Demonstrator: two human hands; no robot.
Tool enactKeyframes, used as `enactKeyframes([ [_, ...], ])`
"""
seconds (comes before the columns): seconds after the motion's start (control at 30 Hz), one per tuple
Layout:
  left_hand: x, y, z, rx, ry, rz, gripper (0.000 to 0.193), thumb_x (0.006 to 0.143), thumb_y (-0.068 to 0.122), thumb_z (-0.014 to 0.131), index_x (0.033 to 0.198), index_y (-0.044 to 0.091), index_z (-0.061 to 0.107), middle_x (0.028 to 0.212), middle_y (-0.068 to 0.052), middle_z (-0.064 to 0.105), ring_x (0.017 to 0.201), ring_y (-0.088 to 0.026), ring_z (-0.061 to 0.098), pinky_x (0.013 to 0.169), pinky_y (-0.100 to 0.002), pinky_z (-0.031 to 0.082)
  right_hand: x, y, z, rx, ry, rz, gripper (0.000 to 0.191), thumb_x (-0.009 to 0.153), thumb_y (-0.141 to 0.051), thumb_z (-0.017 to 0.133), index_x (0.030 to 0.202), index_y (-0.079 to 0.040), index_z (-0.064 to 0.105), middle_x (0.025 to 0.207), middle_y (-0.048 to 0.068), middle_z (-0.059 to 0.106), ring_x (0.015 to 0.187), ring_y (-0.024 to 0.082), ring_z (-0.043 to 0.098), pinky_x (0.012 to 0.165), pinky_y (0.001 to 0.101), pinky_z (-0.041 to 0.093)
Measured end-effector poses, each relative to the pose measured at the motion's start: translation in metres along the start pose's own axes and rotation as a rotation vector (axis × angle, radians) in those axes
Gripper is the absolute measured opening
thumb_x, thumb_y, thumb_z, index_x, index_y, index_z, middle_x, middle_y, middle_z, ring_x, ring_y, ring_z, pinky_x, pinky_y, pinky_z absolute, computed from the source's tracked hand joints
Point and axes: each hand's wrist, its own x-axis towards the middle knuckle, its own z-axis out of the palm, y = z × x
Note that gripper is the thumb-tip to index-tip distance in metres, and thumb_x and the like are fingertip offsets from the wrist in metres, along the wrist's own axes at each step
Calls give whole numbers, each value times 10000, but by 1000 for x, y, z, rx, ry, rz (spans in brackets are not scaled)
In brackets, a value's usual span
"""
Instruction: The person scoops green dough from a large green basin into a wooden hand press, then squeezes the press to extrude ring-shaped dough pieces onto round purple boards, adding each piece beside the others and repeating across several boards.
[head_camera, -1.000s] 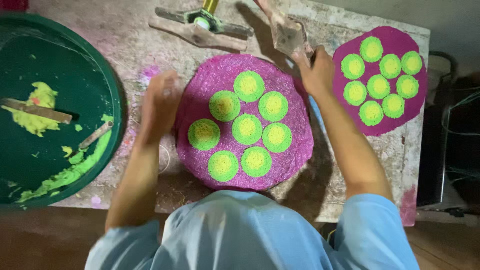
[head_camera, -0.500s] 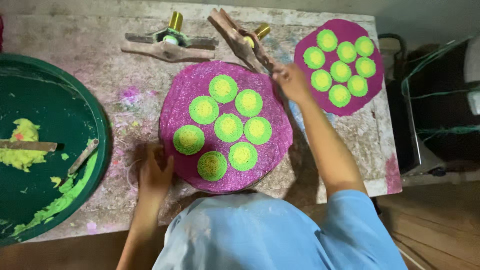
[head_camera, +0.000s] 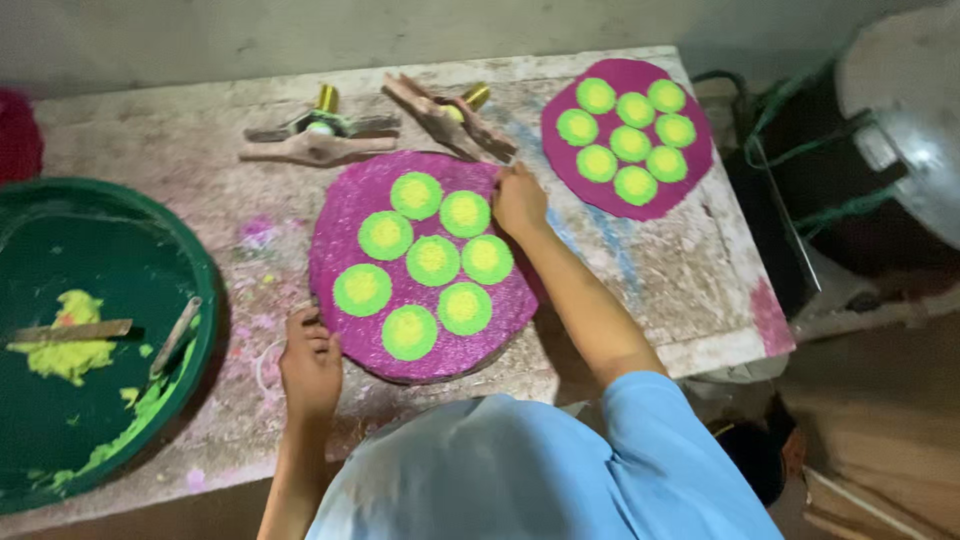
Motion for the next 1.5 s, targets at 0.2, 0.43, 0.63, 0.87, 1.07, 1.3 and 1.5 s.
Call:
enactKeyframes([
  [0.2,-14,22,-4,202,42,122,268,930,-18,649,1191,39,678,1015,-138,679,768,-209,648,720,-345,540,-9,9,-15,118,15,-46,85,883,-111,654,956,-75,630,1003,208,683,1004,424,646,834,554,522],
  [0.43,11,94,-13,201,26,309,242,967,34,635,1172,73,758,1160,-143,716,968,-250,693,817,-329,551,-35,47,-49,406,-56,-9,145,1023,-142,551,1141,-73,503,893,267,680,876,509,651,730,614,458],
  [0.63,73,179,60,106,-188,562,293,946,21,686,1229,66,746,1161,-131,715,1028,-232,694,858,-322,553,-61,168,-138,324,166,124,125,1037,-93,534,1158,-62,528,947,293,677,933,514,652,719,561,503],
  [0.87,135,226,283,-178,-426,680,310,852,-37,661,1131,53,762,1134,-162,713,993,-299,705,798,-346,584,-93,302,-202,-6,321,372,98,1033,-88,564,1112,-55,517,893,287,665,873,520,651,696,585,487],
  [1.07,151,246,403,-59,-434,665,281,801,-22,665,1046,60,775,1019,-178,716,942,-346,693,848,-415,567,-88,344,-185,-118,375,513,135,1009,-68,590,1138,-67,552,1009,245,660,940,493,628,757,588,472],
  [1.3,226,234,435,128,-261,571,349,813,49,704,1160,8,690,1165,-237,662,1150,-417,594,1012,-479,496,-1,347,-144,-42,379,305,162,949,-62,660,1110,-62,647,1106,179,625,1089,400,592,943,483,482],
  [1.5,284,232,454,321,-453,313,516,825,197,722,1293,11,608,1212,-287,632,1188,-446,566,1045,-491,475,127,384,-114,-73,334,282,229,890,-78,688,1110,-81,751,1115,202,681,1077,418,622,953,486,492],
])
